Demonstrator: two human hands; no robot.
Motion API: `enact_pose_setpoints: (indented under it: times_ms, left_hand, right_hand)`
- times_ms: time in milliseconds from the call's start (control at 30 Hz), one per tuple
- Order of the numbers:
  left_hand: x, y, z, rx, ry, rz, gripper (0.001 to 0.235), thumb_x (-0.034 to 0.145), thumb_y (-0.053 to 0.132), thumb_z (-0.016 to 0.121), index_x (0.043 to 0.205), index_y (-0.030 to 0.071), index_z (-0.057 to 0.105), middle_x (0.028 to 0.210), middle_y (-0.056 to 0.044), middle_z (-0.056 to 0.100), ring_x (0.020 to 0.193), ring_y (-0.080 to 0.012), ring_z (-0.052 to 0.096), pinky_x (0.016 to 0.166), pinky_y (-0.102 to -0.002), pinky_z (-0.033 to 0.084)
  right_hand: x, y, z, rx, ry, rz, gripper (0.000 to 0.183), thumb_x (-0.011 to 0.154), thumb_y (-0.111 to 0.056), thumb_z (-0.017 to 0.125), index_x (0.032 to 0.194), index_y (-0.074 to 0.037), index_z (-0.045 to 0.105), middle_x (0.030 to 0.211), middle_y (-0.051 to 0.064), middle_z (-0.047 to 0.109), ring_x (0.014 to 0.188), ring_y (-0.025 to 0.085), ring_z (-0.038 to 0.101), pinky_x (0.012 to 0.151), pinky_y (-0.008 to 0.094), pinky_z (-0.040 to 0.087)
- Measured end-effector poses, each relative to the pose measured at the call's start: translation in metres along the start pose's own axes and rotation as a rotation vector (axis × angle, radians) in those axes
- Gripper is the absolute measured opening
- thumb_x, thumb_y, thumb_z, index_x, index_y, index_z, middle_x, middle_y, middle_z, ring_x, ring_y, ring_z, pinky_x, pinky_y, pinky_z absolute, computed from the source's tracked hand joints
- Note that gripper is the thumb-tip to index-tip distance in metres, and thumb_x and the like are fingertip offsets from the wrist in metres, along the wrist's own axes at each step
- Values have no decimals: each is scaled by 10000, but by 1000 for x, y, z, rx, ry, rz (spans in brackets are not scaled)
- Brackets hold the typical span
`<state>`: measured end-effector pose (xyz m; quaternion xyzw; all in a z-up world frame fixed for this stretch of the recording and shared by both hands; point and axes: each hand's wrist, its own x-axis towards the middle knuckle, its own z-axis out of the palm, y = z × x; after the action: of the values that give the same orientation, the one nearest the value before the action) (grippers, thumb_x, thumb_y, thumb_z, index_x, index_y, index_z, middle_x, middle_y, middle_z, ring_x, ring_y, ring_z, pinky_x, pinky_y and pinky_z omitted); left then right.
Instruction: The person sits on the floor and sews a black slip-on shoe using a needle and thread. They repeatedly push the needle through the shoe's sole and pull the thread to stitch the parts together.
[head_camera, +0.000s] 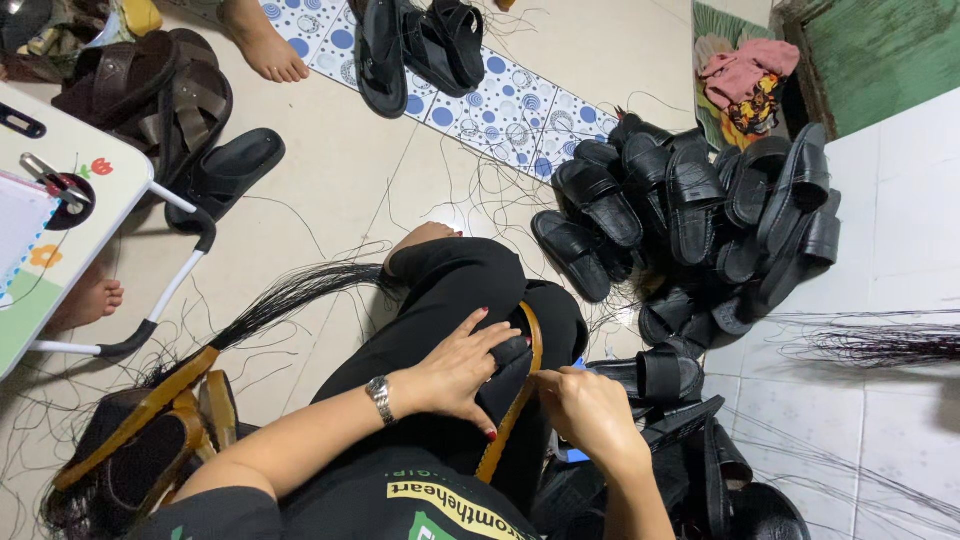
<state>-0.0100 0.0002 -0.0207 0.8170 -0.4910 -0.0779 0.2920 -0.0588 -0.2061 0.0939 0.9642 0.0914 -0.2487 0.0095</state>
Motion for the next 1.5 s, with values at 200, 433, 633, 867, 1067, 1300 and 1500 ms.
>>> enact_pose_setpoints:
  times_ms: [200, 433, 633, 867, 1067, 1300, 1500]
  left_hand:
    - [-66, 15, 14, -264, 241, -139, 470, 852, 324, 785, 722, -102, 633, 1567, -252, 341, 1289, -408, 415, 1099, -522, 316]
    - [-123, -2, 21, -567, 207, -661, 429, 918, 261, 759, 603, 59, 549, 663, 3, 543, 542, -128, 511, 528, -311, 390]
    - [-115, -10, 17, -763, 182, -715, 137, 871, 253, 768, 927, 142, 826, 783, 38, 647, 674, -63, 608, 623, -228, 461]
    - [-108, -10, 0, -779, 68, -851, 179, 850, 310, 790, 869, 134, 815, 811, 50, 711, 717, -45, 661, 629, -218, 483]
    - [-112, -18, 17, -765, 101, -848, 166, 838, 314, 809, 827, 149, 809, 741, 60, 667, 659, -31, 578, 597, -228, 451]
    - [-109, -12, 8, -782, 107, -844, 165, 835, 310, 803, 869, 150, 826, 773, 51, 703, 705, -34, 635, 637, -216, 489]
    - [-108, -14, 13, -808, 117, -857, 173, 826, 301, 808, 914, 155, 838, 817, 51, 741, 757, -30, 684, 683, -207, 516]
  right_hand:
    - [-16, -4, -4, 105, 56, 73, 298, 994, -415, 452, 1219, -341, 633, 950, -5, 746, 769, 315, 719, 576, 477, 519]
    - [-11, -5, -3, 82, 118, 39, 268, 994, -392, 472, 1164, -321, 666, 869, -8, 754, 701, 303, 715, 494, 472, 491]
    - [-19, 2, 6, 128, 91, 119, 351, 955, -445, 539, 1264, -298, 617, 986, -24, 749, 837, 279, 723, 602, 462, 523]
    - [-22, 12, 13, 176, 126, 163, 424, 926, -509, 568, 1290, -294, 600, 1090, -65, 753, 949, 256, 722, 654, 442, 535]
    - [-22, 13, 13, 151, 91, 167, 443, 930, -531, 542, 1314, -312, 566, 1108, -51, 746, 997, 261, 707, 671, 476, 540]
    - [-24, 13, 15, 181, 95, 160, 453, 932, -518, 552, 1330, -303, 560, 1105, -38, 748, 983, 265, 710, 671, 464, 533]
    - [-26, 13, 12, 173, 75, 153, 450, 932, -517, 552, 1338, -323, 549, 1132, -44, 739, 1009, 250, 705, 712, 451, 536]
